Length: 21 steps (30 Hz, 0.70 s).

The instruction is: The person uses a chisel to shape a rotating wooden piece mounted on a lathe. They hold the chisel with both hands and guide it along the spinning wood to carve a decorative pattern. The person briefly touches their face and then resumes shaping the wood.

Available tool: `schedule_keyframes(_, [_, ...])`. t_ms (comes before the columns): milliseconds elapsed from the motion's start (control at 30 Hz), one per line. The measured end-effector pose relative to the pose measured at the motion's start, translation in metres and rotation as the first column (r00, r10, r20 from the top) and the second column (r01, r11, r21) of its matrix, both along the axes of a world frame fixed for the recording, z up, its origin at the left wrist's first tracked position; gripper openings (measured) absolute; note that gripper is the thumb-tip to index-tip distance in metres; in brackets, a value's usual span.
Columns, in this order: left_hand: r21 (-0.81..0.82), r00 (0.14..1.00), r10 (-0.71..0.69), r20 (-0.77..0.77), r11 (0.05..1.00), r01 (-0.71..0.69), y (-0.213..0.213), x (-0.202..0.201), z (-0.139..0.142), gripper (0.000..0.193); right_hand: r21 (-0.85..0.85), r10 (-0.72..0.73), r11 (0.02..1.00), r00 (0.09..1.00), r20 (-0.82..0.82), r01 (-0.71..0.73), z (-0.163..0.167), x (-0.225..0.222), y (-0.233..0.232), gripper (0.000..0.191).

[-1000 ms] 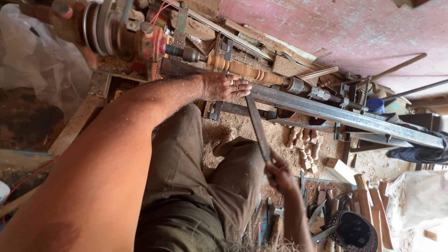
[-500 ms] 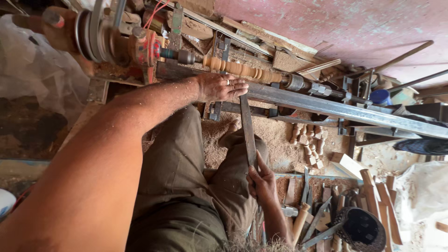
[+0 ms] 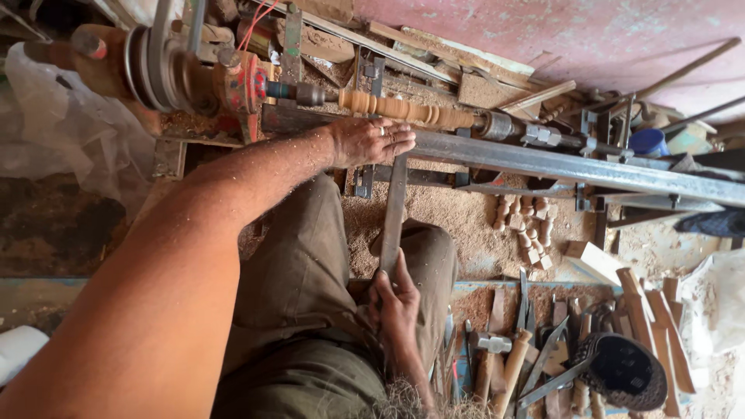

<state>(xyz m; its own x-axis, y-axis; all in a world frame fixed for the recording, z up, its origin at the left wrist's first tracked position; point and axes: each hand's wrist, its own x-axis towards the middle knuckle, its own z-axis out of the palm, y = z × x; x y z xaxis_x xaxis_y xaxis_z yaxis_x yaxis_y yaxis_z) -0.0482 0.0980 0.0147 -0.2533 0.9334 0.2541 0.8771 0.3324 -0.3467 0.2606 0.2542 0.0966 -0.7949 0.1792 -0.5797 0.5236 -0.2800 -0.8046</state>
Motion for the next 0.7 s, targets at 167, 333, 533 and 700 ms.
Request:
schedule_keyframes(167, [-0.009, 0.999, 0.006, 0.035, 1.0, -0.006, 0.0, 0.002, 0.009, 0.055, -0.13, -0.143, 0.983, 0.985, -0.095, 0.13, -0.014, 0.003, -0.042, 0.066])
schedule_keyframes(333, [-0.061, 0.998, -0.001, 0.059, 0.998, 0.004, 0.0, 0.006, 0.021, 0.062, -0.04, -0.115, 0.993, 0.988, -0.107, 0.112, -0.014, 0.005, -0.041, 0.065])
schedule_keyframes(533, [0.001, 0.994, 0.021, 0.105, 1.0, -0.021, 0.001, 0.004, 0.013, 0.065, 0.097, 0.081, 0.992, 0.996, 0.022, -0.083, 0.004, -0.001, 0.024, 0.064])
schedule_keyframes(700, [-0.037, 0.998, 0.037, 0.055, 0.999, -0.035, 0.003, 0.001, 0.008, 0.062, 0.19, 0.215, 0.951, 0.962, 0.167, -0.245, 0.005, -0.023, 0.099, 0.062])
